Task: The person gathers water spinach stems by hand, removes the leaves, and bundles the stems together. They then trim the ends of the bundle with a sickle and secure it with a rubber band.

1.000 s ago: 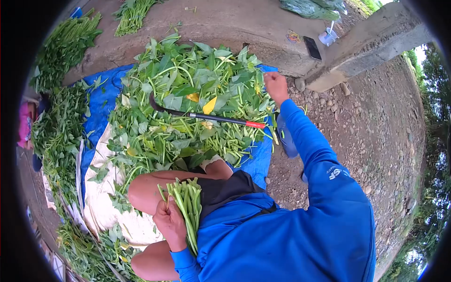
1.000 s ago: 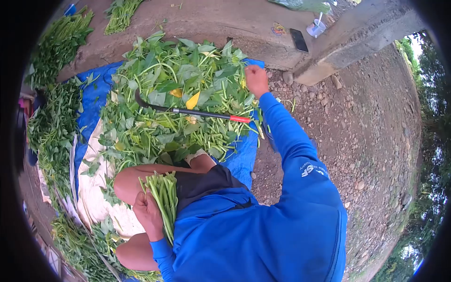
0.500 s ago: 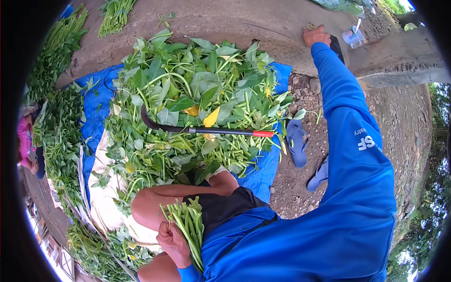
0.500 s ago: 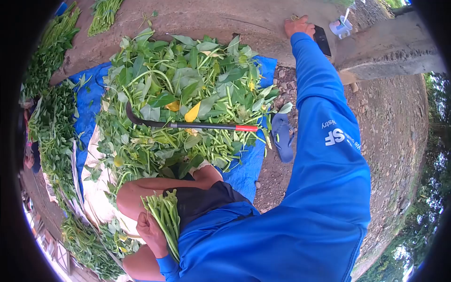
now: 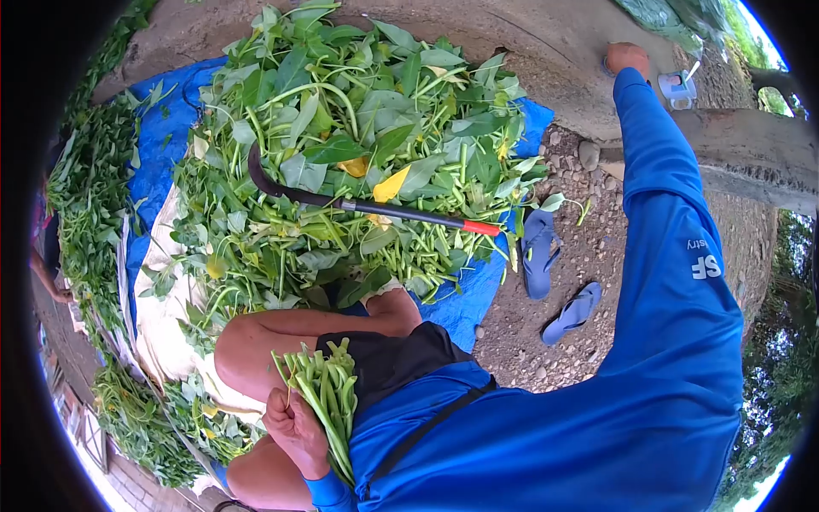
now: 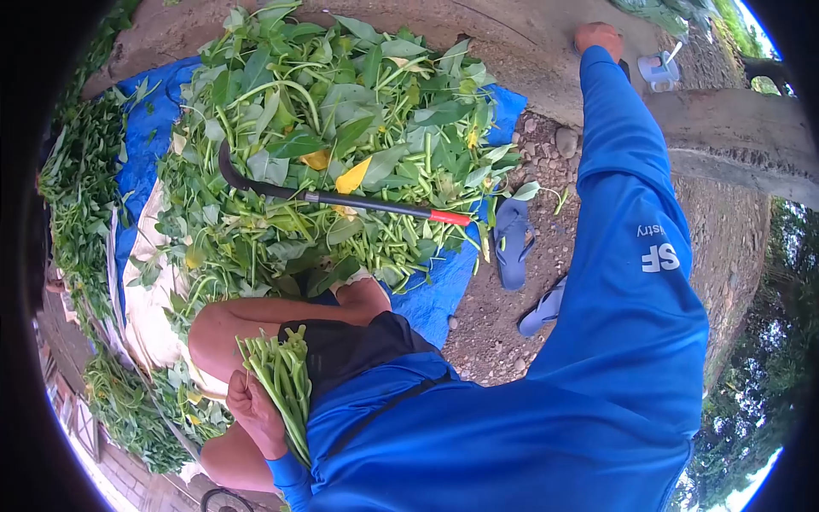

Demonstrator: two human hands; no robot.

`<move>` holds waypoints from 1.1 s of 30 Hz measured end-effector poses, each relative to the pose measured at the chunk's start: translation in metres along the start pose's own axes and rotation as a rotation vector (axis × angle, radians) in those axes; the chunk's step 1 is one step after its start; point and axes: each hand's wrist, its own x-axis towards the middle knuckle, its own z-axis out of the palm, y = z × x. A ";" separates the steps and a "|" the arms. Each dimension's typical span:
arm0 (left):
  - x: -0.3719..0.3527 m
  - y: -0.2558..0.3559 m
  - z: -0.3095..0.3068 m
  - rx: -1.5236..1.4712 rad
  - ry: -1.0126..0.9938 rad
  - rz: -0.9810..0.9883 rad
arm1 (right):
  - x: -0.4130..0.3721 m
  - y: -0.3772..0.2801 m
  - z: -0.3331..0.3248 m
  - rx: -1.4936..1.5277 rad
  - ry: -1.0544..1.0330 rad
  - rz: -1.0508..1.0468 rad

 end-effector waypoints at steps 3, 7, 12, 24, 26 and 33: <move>-0.001 -0.015 -0.002 -0.054 -0.009 0.009 | -0.015 0.002 -0.029 0.670 0.146 0.472; 0.000 -0.018 -0.007 -0.073 -0.028 0.045 | -0.042 0.008 -0.057 1.058 0.269 0.500; -0.001 -0.018 -0.013 -0.107 -0.034 0.070 | -0.108 -0.014 -0.074 1.558 0.141 0.217; -0.005 -0.046 -0.025 -0.164 -0.016 0.108 | -0.514 -0.207 -0.185 2.130 -1.249 -0.395; -0.009 -0.046 -0.031 -0.127 -0.025 0.135 | -0.570 -0.206 -0.236 1.720 -1.448 -0.596; -0.019 -0.064 -0.031 -0.319 -0.001 0.197 | -0.631 -0.216 -0.319 1.721 -1.330 -0.654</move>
